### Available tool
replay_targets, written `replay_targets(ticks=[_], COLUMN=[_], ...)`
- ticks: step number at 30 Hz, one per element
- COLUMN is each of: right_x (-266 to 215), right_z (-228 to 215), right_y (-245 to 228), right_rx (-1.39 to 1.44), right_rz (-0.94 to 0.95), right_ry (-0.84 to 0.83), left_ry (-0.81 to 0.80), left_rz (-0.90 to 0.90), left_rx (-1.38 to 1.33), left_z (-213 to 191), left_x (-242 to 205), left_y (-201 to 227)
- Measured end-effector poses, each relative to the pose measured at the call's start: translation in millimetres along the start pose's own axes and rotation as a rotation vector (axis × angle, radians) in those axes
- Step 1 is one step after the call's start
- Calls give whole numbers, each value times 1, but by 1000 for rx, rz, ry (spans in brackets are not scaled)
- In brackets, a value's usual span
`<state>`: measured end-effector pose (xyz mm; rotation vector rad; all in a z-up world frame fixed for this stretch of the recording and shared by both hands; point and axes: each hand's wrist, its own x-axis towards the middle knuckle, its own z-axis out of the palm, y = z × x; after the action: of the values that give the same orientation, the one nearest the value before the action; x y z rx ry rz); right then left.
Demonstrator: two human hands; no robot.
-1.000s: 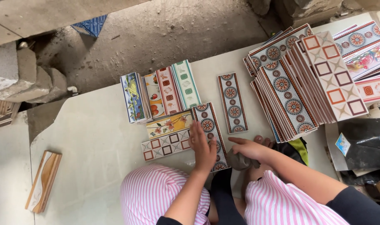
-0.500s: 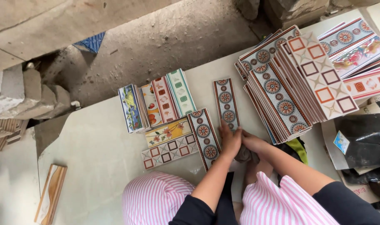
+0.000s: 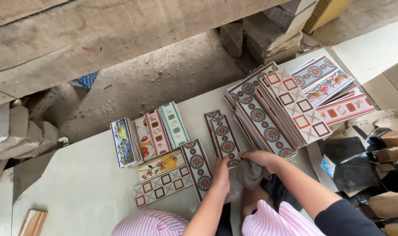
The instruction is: The person sits on the floor and wipes the surface of several rectangular decorative tiles with a cloth. They handle the tiles one at a time, wiping each side and placing them into a growing stack.
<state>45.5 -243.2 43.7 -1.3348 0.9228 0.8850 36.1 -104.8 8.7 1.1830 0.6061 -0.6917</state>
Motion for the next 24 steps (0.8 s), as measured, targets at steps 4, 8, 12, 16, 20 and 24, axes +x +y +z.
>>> replay_targets(ticks=[4, 8, 12, 16, 20, 24], right_x=[44, -1, -27, -54, -67, -91], right_z=[-18, -4, -2, -3, -5, -13], right_y=[16, 12, 14, 17, 7, -1], right_rx=[-232, -360, -54, -174, -572, -1011], right_rz=[-153, -326, -534, -626, -663, -593], right_ry=[-38, -74, -317, -440, -400, -27], left_ry=[-11, 51, -14, -84, -436, -325], left_rz=[-9, -67, 21, 8, 110, -99], left_rx=[-100, -112, -340, -328, -581, -592], left_z=[3, -10, 1, -4, -5, 2], left_x=[-25, -13, -60, -62, -50, -64], left_y=[17, 1, 37, 45, 39, 45])
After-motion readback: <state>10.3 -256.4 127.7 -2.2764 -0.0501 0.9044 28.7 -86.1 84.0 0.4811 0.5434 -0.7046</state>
